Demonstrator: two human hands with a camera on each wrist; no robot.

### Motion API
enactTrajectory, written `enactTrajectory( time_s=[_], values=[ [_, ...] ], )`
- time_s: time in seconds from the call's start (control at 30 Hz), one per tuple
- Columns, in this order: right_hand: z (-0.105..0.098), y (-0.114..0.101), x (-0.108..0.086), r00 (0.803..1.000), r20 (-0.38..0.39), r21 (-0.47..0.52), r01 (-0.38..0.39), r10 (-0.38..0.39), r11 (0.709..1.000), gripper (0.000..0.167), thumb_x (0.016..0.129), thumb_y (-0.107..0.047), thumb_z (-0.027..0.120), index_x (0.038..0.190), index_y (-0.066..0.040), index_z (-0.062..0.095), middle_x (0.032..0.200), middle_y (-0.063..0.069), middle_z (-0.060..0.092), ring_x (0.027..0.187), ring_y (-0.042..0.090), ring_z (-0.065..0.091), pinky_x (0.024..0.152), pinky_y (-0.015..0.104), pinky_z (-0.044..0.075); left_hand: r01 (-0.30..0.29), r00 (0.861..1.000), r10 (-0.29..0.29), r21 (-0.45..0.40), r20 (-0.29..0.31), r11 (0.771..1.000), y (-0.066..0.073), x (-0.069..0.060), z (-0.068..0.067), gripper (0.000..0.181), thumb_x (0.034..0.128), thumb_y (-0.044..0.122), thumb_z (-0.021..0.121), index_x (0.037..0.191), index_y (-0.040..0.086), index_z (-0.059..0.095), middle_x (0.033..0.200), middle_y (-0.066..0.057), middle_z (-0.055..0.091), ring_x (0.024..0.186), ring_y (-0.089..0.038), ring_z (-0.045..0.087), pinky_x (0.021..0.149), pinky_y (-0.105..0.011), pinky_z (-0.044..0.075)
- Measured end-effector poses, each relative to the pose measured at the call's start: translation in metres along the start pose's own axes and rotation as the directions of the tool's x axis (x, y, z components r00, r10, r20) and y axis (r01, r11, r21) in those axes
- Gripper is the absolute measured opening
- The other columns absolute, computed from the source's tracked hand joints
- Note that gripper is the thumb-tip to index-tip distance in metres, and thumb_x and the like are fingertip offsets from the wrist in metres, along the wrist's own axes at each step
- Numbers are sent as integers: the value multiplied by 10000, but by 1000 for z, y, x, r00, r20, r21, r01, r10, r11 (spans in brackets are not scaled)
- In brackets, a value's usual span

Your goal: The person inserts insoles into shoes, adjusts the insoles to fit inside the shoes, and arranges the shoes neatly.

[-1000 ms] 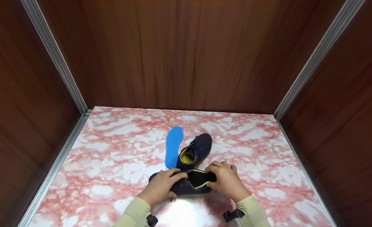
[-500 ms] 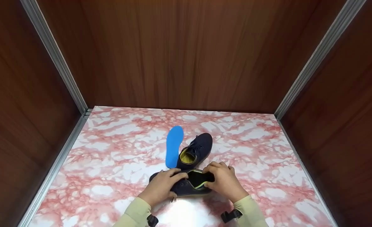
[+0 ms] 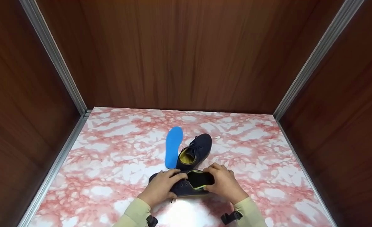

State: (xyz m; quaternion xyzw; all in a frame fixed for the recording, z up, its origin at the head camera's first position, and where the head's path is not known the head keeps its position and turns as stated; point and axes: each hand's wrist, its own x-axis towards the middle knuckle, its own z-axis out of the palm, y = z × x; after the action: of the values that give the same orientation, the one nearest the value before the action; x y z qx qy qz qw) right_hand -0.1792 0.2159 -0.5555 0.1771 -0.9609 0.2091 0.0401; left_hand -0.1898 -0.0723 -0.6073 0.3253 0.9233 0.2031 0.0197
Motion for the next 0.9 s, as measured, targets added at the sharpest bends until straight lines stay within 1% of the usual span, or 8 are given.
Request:
enactTrajectory(
  time_s=[0.17, 0.37, 0.5, 0.6, 0.77, 0.9],
  values=[
    [-2, 6, -2, 1000, 24, 51, 0, -1, 999, 613, 692, -213, 1009, 1247, -109, 772, 1194, 14, 711, 1116, 268, 674, 885, 565, 557, 0, 1000, 0, -7, 4, 1000, -1, 0, 1, 833, 850, 335, 943, 1545, 487, 508, 1661, -46, 530, 1454, -341, 612, 1176, -614, 512],
    [-10, 11, -4, 1000, 18, 64, -4, 3, 998, 627, 692, -205, 1012, 1250, -58, 766, 1199, 36, 724, 1105, 287, 678, 900, 572, 576, 0, 1000, 0, -15, 4, 1000, -1, 0, 1, 829, 853, 334, 938, 1546, 488, 510, 1667, -42, 523, 1471, -332, 600, 1190, -619, 499],
    [-14, 11, -5, 1000, 17, 57, -3, 2, 998, 613, 694, -192, 1011, 1242, -60, 771, 1196, 28, 727, 1104, 278, 681, 907, 551, 586, -14, 1000, 14, -12, -14, 1000, -2, -2, 1, 830, 842, 324, 948, 1541, 461, 523, 1655, -52, 536, 1466, -327, 604, 1188, -622, 497],
    [-16, 9, -5, 1000, 8, 44, 5, -5, 999, 573, 696, -178, 1013, 1209, -87, 777, 1184, 9, 730, 1094, 256, 669, 902, 524, 584, -22, 999, 21, -8, -24, 1000, -1, -2, 1, 830, 834, 316, 954, 1534, 451, 529, 1646, -58, 544, 1460, -328, 608, 1181, -625, 498],
    [-18, 4, -4, 1000, -20, 41, 9, -8, 999, 476, 712, -159, 1011, 1124, -145, 774, 1155, -27, 740, 1086, 235, 647, 894, 522, 556, -8, 1000, 8, -3, -19, 1000, -1, -1, 1, 837, 836, 320, 952, 1540, 463, 521, 1657, -48, 537, 1461, -324, 609, 1185, -619, 499],
    [-18, 2, -3, 999, -30, 43, 14, -12, 999, 433, 728, -156, 1006, 1091, -168, 770, 1139, -46, 748, 1083, 229, 636, 879, 530, 530, -4, 1000, 4, 2, -16, 1000, -1, -1, 2, 832, 840, 322, 952, 1540, 457, 524, 1656, -45, 538, 1452, -329, 615, 1181, -618, 502]
  ],
)
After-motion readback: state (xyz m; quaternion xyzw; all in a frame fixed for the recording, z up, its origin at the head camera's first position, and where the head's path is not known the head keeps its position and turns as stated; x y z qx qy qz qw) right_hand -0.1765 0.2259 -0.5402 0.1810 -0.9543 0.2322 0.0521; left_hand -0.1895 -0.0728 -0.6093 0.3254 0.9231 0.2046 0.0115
